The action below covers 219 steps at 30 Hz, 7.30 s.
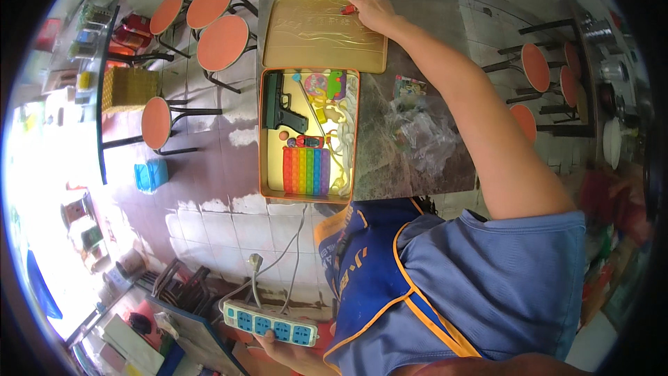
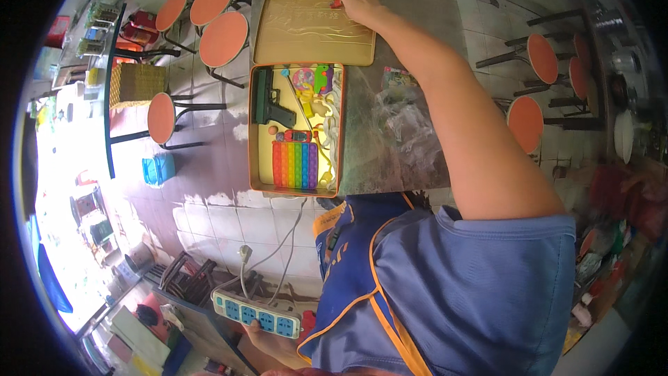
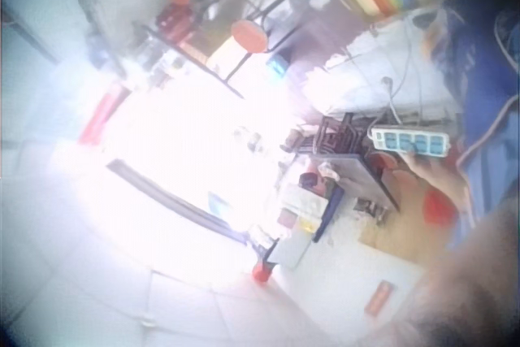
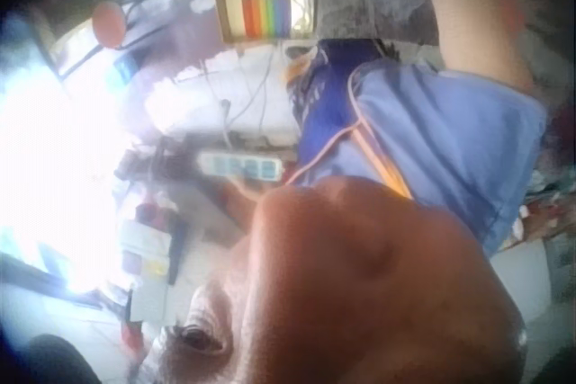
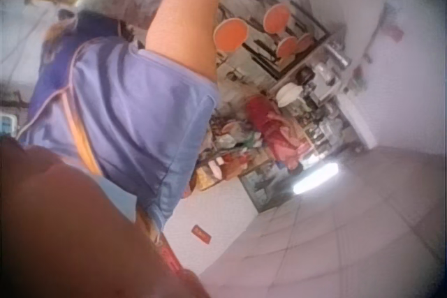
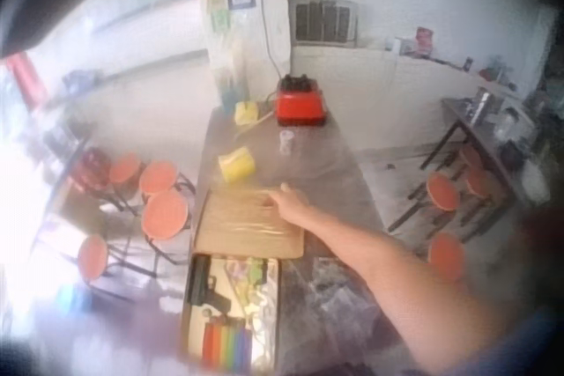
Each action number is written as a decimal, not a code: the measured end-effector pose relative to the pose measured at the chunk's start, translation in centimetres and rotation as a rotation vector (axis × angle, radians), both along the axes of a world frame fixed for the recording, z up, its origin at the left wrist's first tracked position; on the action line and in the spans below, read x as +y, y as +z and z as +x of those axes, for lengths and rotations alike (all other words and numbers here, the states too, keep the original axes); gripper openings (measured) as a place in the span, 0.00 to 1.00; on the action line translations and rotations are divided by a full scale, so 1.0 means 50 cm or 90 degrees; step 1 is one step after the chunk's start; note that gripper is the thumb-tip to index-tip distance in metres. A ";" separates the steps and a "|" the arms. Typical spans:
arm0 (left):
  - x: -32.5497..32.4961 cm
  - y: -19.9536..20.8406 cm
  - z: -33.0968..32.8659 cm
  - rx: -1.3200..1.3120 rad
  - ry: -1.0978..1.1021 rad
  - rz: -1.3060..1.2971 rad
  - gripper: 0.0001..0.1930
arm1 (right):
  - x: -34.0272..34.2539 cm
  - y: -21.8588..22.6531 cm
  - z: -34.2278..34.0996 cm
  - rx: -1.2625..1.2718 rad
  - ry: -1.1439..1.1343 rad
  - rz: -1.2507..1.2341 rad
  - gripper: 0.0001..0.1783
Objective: The person uses a screwdriver to unscrew and remove a wall-mounted electrical outlet. They then handle a power strip, unscrewing its casing and manipulating internal wires on a table. The person continues to work on the outlet and power strip components throughout the clip.
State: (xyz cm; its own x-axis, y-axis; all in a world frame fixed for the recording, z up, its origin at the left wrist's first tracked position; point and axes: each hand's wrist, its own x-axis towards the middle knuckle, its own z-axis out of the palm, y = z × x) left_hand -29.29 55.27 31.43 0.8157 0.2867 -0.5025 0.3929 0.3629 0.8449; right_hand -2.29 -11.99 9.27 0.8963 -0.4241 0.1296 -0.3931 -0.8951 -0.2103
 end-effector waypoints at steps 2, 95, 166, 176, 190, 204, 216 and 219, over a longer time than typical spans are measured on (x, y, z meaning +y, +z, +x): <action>-0.052 0.015 0.006 0.029 -0.007 -0.021 0.39 | -0.028 -0.017 0.026 0.060 0.025 -0.037 0.15; 1.443 0.819 1.887 -0.585 0.042 -0.109 0.32 | 1.480 0.387 1.376 0.542 0.660 0.634 0.19; 0.941 -0.482 2.099 -0.387 0.215 -0.469 0.34 | 1.777 -0.049 2.152 -0.076 0.889 -0.005 0.26; 0.929 -0.480 2.143 -0.321 0.220 -0.438 0.31 | 1.902 -0.075 2.092 -0.359 1.046 0.016 0.21; 1.052 -0.486 2.326 -0.232 -0.119 -0.260 0.32 | 2.022 -0.098 2.198 -0.243 0.807 -0.022 0.15; 1.041 -0.407 2.300 -0.156 -0.090 -0.131 0.30 | 1.969 0.050 2.140 -0.040 0.698 0.763 0.20; 1.071 -0.467 2.321 -0.218 -0.076 -0.200 0.30 | 1.945 0.011 2.111 0.104 0.752 1.007 0.16; 1.072 -0.465 2.324 -0.208 -0.067 -0.179 0.31 | 1.945 0.005 2.106 0.019 0.779 0.986 0.13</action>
State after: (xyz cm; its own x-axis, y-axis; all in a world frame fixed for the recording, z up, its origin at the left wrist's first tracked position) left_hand 86.90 108.89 8.16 0.9619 0.0829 -0.2604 0.1688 0.5692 0.8047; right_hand 103.00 85.25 9.54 0.7406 0.6002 0.3021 0.1681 0.2698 -0.9481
